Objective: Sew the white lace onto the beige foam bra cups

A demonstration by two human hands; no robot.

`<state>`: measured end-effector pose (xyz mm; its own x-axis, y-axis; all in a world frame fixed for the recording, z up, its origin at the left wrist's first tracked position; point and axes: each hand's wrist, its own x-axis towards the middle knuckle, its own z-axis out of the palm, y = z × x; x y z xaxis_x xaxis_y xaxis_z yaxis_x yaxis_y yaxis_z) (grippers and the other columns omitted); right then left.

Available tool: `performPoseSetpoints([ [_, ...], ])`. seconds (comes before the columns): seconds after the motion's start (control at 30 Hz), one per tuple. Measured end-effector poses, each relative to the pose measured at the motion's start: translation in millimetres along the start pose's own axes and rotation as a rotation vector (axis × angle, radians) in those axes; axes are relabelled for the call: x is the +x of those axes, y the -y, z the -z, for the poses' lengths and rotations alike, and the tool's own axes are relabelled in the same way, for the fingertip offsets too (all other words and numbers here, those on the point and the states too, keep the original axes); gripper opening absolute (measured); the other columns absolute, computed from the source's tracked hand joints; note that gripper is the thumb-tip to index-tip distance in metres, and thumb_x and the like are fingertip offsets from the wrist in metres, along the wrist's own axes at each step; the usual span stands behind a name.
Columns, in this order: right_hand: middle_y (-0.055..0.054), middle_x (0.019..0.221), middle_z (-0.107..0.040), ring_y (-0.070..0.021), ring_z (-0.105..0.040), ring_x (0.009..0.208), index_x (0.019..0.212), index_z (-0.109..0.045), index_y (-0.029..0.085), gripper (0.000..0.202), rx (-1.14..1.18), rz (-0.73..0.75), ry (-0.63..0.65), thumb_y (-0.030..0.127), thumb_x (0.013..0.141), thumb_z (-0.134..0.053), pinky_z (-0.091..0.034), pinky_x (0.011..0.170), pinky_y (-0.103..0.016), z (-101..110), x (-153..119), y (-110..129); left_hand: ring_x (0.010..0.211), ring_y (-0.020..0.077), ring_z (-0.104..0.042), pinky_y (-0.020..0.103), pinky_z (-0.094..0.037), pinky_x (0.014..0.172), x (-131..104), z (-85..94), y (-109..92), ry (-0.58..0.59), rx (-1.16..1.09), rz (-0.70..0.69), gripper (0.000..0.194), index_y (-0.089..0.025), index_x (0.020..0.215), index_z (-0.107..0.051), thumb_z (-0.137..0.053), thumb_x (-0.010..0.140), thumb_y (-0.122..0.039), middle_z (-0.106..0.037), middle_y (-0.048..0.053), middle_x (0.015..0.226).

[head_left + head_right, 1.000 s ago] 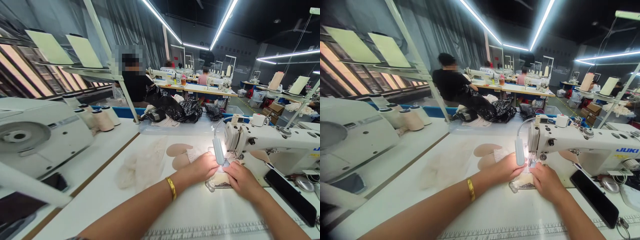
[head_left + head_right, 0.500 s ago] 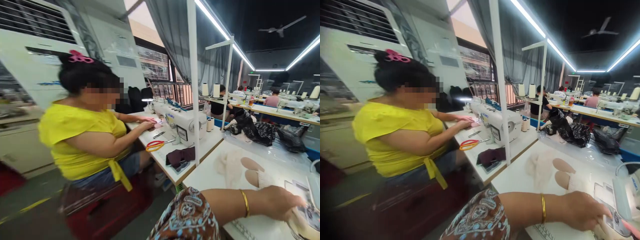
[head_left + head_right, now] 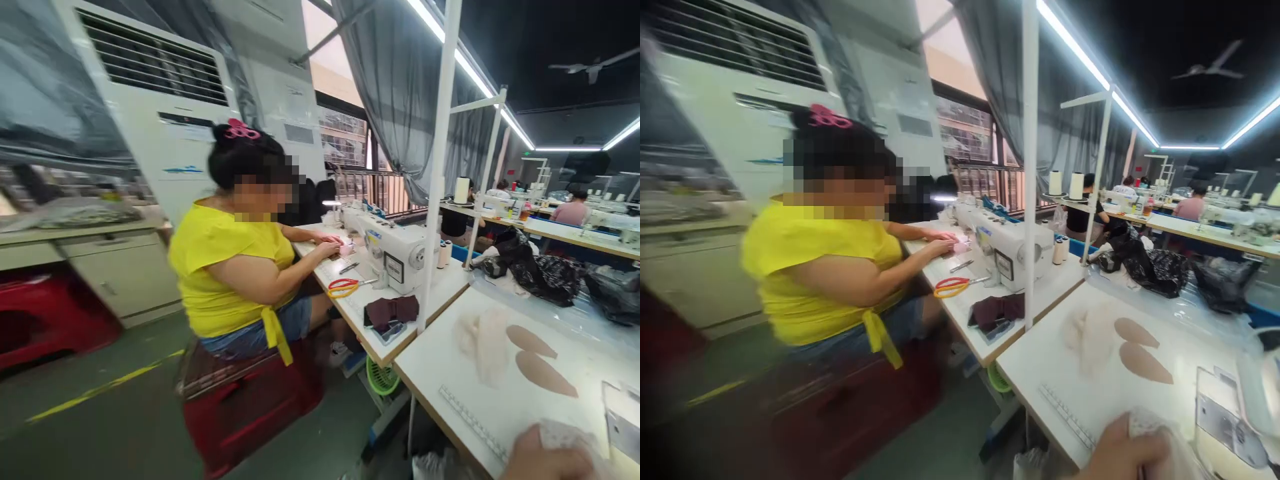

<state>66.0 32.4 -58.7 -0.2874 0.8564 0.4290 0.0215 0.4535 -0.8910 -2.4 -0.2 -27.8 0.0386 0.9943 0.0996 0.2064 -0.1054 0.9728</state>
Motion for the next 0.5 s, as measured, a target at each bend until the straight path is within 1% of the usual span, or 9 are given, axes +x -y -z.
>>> performPoseSetpoints([
  [0.03,-0.009,0.109,-0.079,-0.0362,-0.075,0.104,0.138,-0.062,0.03,0.077,-0.015,-0.022,-0.044,0.057,0.071,-0.087,-0.064,0.084,-0.045,12.2,-10.2,1.5,0.093,0.0311,-0.073,0.038,-0.06,0.078,-1.7,2.5,-5.3,-0.071,-0.318,0.122,0.042,-0.012,0.114,-0.074,-0.081,0.08,-0.036,-0.076,0.015,0.099],
  [0.07,-0.01,0.109,-0.08,-0.0361,-0.075,0.104,0.139,-0.061,0.029,0.079,-0.036,-0.049,-0.1,0.058,0.071,-0.087,-0.064,0.085,-0.045,25.3,-22.6,4.2,0.087,0.0293,-0.073,0.037,-0.06,0.078,-3.6,5.5,-11.1,-0.068,-0.614,0.24,0.041,-0.011,0.106,-0.075,-0.083,0.076,-0.036,-0.076,0.013,0.091],
  [0.1,-0.01,0.109,-0.08,-0.0357,-0.075,0.104,0.14,-0.061,0.028,0.079,-0.048,-0.084,-0.167,0.058,0.072,-0.087,-0.064,0.085,-0.045,37.4,-36.7,8.2,0.08,0.0268,-0.072,0.035,-0.059,0.076,-5.0,8.9,-16.8,-0.044,-0.827,0.336,0.037,-0.011,0.096,-0.075,-0.085,0.073,-0.038,-0.075,0.01,0.084],
  [0.13,-0.01,0.111,-0.08,-0.0351,-0.075,0.104,0.141,-0.06,0.027,0.078,-0.04,-0.13,-0.241,0.059,0.074,-0.085,-0.063,0.086,-0.044,46.8,-51.1,13.4,0.077,0.0247,-0.071,0.033,-0.059,0.076,-5.5,12.2,-21.7,0.027,-0.98,0.43,0.033,-0.012,0.091,-0.074,-0.085,0.074,-0.038,-0.075,0.009,0.081],
  [0.17,-0.011,0.113,-0.079,-0.0341,-0.075,0.104,0.141,-0.06,0.026,0.075,-0.015,-0.181,-0.316,0.059,0.078,-0.083,-0.063,0.087,-0.043,52.6,-64.5,18.9,0.075,0.0237,-0.072,0.032,-0.058,0.075,-4.9,15.1,-25.3,0.081,-1.077,0.512,0.03,-0.013,0.087,-0.073,-0.084,0.075,-0.038,-0.075,0.008,0.079],
  [0.23,-0.011,0.118,-0.078,-0.0319,-0.074,0.106,0.143,-0.058,0.025,0.069,0.072,-0.272,-0.442,0.057,0.085,-0.078,-0.062,0.09,-0.042,54.2,-83.8,28.0,0.078,0.0241,-0.074,0.032,-0.058,0.077,-1.8,17.9,-28.1,0.131,-1.165,0.58,0.026,-0.014,0.088,-0.073,-0.083,0.08,-0.036,-0.077,0.008,0.081],
  [0.3,-0.012,0.123,-0.076,-0.0304,-0.074,0.109,0.145,-0.055,0.025,0.068,0.124,-0.316,-0.506,0.056,0.088,-0.077,-0.061,0.093,-0.04,48.9,-92.2,31.0,0.087,0.0259,-0.076,0.032,-0.059,0.082,0.7,16.2,-26.2,0.128,-1.172,0.52,0.027,-0.013,0.094,-0.075,-0.087,0.078,-0.031,-0.08,0.009,0.09],
  [0.4,-0.013,0.125,-0.075,-0.0293,-0.073,0.111,0.146,-0.053,0.024,0.071,0.156,-0.332,-0.552,0.055,0.087,-0.078,-0.059,0.096,-0.038,43.2,-95.2,26.3,0.1,0.0291,-0.074,0.032,-0.058,0.087,-0.1,10.2,-19.8,0.1,-1.118,0.418,0.038,-0.012,0.1,-0.078,-0.095,0.07,-0.029,-0.08,0.013,0.105],
  [0.5,-0.013,0.125,-0.075,-0.029,-0.073,0.111,0.147,-0.052,0.024,0.074,0.184,-0.339,-0.565,0.054,0.086,-0.081,-0.059,0.097,-0.037,45.6,-97.3,19.8,0.108,0.0308,-0.072,0.034,-0.058,0.092,-1.6,6.1,-14.3,0.12,-1.083,0.395,0.044,-0.012,0.104,-0.079,-0.097,0.069,-0.033,-0.08,0.014,0.112],
])
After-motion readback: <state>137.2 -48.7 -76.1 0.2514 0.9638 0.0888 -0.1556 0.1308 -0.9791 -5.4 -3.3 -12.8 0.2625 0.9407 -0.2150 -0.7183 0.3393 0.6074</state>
